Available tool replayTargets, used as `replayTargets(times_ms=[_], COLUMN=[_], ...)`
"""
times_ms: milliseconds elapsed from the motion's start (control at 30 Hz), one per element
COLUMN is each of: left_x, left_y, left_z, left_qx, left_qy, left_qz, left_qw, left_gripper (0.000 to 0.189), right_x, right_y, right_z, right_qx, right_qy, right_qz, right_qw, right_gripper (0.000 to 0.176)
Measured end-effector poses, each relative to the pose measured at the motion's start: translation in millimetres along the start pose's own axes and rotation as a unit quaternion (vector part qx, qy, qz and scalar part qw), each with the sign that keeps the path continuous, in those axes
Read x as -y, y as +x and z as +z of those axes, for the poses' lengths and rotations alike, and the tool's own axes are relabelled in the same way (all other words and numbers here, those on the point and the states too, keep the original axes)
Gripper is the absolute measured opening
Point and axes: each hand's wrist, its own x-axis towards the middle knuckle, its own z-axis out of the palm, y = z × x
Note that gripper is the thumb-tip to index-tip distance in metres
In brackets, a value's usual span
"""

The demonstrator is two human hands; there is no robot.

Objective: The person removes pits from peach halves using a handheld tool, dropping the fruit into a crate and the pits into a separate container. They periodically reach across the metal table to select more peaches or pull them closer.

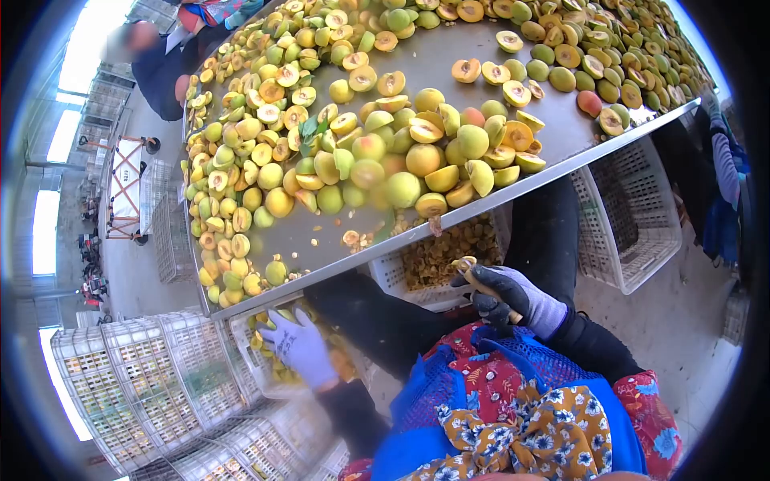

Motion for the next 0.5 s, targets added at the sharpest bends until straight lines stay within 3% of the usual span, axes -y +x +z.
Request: replayTargets(times_ms=[33,67,100,167,200,267,367,400,433,467,500], left_x=[-9,-42,-72,-140,-166,-201,-198,-187,-175,-161,-149], left_y=[10,22,26,44,49,58,69,70,68,64,57], left_z=[0,-14,-12,-19,-7,28,5,14,12,10,8], left_qx=[-0.024,0.031,0.03,0.061,0.026,0.077,0.161,0.174,0.297,0.403,0.484], left_qy=[0.061,-0.15,-0.222,-0.223,-0.165,-0.099,-0.161,-0.267,-0.435,-0.578,-0.69], left_qz=[0.031,0.04,0.108,0.323,0.426,0.495,0.428,0.392,0.3,0.189,0.064], left_qw=[0.997,0.987,0.969,0.918,0.889,0.86,0.875,0.863,0.796,0.685,0.535], left_gripper=[0.049,0.047,0.046,0.056,0.063,0.069,0.072,0.065,0.064,0.064,0.064], right_x=[0,1,1,5,7,10,13,13,13,12,11], right_y=[1,1,1,-2,-4,-6,-12,-12,-12,-11,-9], right_z=[1,2,4,9,12,9,7,8,11,13,15], right_qx=[-0.008,-0.017,-0.028,-0.038,-0.048,-0.047,-0.054,-0.065,-0.074,-0.084,-0.087], right_qy=[-0.02,-0.039,-0.058,-0.116,-0.138,-0.159,-0.205,-0.216,-0.228,-0.239,-0.315], right_qz=[0.001,0.0,-0.002,0.009,0.007,-0.006,-0.049,-0.076,-0.103,-0.128,-0.179], right_qw=[1.0,0.999,0.998,0.992,0.989,0.986,0.976,0.971,0.965,0.959,0.928], right_gripper=[0.03,0.029,0.027,0.025,0.026,0.03,0.031,0.03,0.029,0.029,0.028])
